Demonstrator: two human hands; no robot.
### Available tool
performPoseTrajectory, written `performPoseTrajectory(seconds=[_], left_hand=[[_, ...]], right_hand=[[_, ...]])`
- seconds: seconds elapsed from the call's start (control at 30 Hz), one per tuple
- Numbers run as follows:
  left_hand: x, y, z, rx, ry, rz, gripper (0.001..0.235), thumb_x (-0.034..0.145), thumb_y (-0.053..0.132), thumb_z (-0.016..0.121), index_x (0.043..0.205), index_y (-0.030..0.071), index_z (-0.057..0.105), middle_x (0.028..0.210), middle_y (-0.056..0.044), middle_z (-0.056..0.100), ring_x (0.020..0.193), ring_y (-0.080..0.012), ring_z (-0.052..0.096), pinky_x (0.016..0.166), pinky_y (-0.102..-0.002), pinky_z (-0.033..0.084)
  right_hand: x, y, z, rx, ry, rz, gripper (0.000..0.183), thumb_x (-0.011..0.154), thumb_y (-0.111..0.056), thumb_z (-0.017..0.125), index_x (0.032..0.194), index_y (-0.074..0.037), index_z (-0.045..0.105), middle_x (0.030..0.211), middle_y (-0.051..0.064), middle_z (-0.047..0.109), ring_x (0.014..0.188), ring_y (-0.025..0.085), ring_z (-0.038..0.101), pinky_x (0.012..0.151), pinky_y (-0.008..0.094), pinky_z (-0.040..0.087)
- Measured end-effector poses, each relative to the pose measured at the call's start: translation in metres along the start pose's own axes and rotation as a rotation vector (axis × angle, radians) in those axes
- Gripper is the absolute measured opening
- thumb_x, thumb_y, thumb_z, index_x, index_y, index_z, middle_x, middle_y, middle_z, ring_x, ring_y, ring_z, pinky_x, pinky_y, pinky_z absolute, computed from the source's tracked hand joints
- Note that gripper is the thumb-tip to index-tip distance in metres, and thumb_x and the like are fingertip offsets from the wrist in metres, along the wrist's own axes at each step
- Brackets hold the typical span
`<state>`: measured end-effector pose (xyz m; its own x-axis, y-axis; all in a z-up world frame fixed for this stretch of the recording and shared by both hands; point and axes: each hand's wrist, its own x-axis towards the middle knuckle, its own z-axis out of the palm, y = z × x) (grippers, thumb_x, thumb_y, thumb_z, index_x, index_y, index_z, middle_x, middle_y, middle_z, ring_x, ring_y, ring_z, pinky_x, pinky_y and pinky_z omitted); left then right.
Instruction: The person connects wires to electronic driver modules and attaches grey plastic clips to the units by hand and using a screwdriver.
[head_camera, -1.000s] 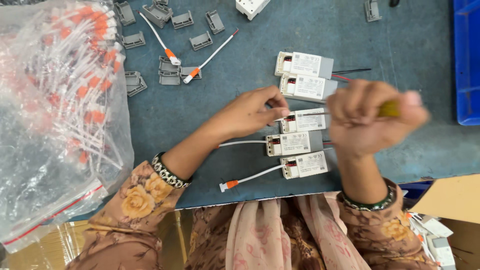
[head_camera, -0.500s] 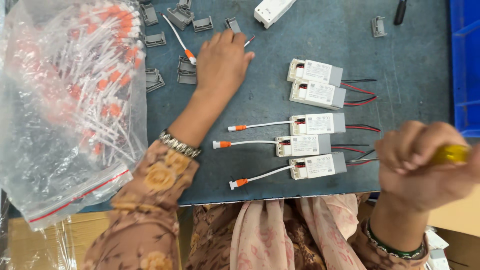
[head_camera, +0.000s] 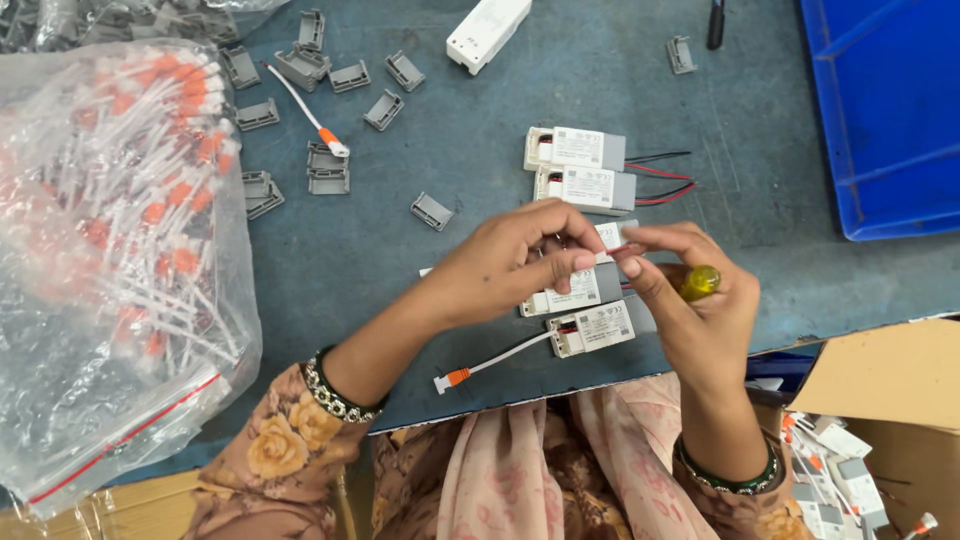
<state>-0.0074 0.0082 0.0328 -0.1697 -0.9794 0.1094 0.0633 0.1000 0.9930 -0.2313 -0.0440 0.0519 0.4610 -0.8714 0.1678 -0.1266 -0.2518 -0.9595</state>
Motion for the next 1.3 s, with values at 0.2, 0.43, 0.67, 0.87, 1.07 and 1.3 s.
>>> performPoseTrajectory(seconds=[0.2, 0.43, 0.67, 0.87, 1.07, 1.3], left_hand=[[-0.002, 0.012, 0.013, 0.114, 0.040, 0.059, 0.017, 0.099, 0.024, 0.069, 0.107, 0.008, 0.070, 0.103, -0.001, 0.064, 0.080, -0.0079, 0.066, 0.068, -0.024, 0.054], [-0.009, 0.013, 0.018, 0.236, 0.115, 0.154, 0.016, 0.097, 0.026, 0.073, 0.101, 0.010, 0.072, 0.098, 0.000, 0.066, 0.087, -0.0089, 0.067, 0.067, -0.026, 0.054], [-0.011, 0.010, 0.023, 0.174, 0.166, 0.169, 0.016, 0.100, 0.024, 0.071, 0.101, 0.008, 0.070, 0.096, -0.001, 0.064, 0.084, -0.0098, 0.067, 0.070, -0.026, 0.054], [-0.008, 0.000, 0.020, 0.273, 0.255, 0.130, 0.016, 0.099, 0.023, 0.072, 0.099, 0.007, 0.068, 0.094, -0.002, 0.065, 0.077, -0.0091, 0.062, 0.069, -0.025, 0.053], [-0.004, -0.002, 0.020, 0.195, 0.228, 0.076, 0.017, 0.098, 0.023, 0.073, 0.100, 0.006, 0.069, 0.093, -0.002, 0.066, 0.077, -0.0090, 0.062, 0.068, -0.025, 0.052], [-0.010, 0.009, 0.024, 0.300, 0.256, 0.131, 0.018, 0.095, 0.024, 0.076, 0.100, 0.008, 0.069, 0.095, -0.002, 0.071, 0.081, -0.0123, 0.069, 0.068, -0.028, 0.055]], right_hand=[[-0.004, -0.006, -0.001, -0.017, 0.007, -0.013, 0.009, 0.095, 0.004, 0.073, 0.104, 0.003, 0.073, 0.104, 0.008, 0.070, 0.093, 0.011, 0.067, 0.080, 0.021, 0.053], [-0.011, 0.001, -0.005, 0.049, -0.033, 0.059, 0.006, 0.092, 0.002, 0.076, 0.097, 0.003, 0.074, 0.099, 0.008, 0.070, 0.088, 0.011, 0.063, 0.076, 0.023, 0.048], [-0.013, 0.016, -0.005, -0.092, 0.013, -0.117, 0.009, 0.092, 0.002, 0.078, 0.098, 0.003, 0.072, 0.097, 0.008, 0.069, 0.090, 0.013, 0.063, 0.079, 0.023, 0.049], [-0.010, 0.019, -0.012, -0.221, 0.228, -0.239, 0.006, 0.102, 0.003, 0.076, 0.098, 0.001, 0.073, 0.098, 0.008, 0.070, 0.088, 0.012, 0.065, 0.077, 0.022, 0.049], [-0.005, 0.013, -0.025, -0.103, 0.096, -0.122, 0.012, 0.098, 0.003, 0.073, 0.110, 0.001, 0.072, 0.105, 0.009, 0.070, 0.091, 0.010, 0.067, 0.079, 0.020, 0.053], [-0.008, 0.015, -0.009, -0.100, 0.017, -0.050, 0.011, 0.091, 0.002, 0.078, 0.102, 0.002, 0.074, 0.102, 0.009, 0.071, 0.092, 0.012, 0.064, 0.079, 0.022, 0.048]])
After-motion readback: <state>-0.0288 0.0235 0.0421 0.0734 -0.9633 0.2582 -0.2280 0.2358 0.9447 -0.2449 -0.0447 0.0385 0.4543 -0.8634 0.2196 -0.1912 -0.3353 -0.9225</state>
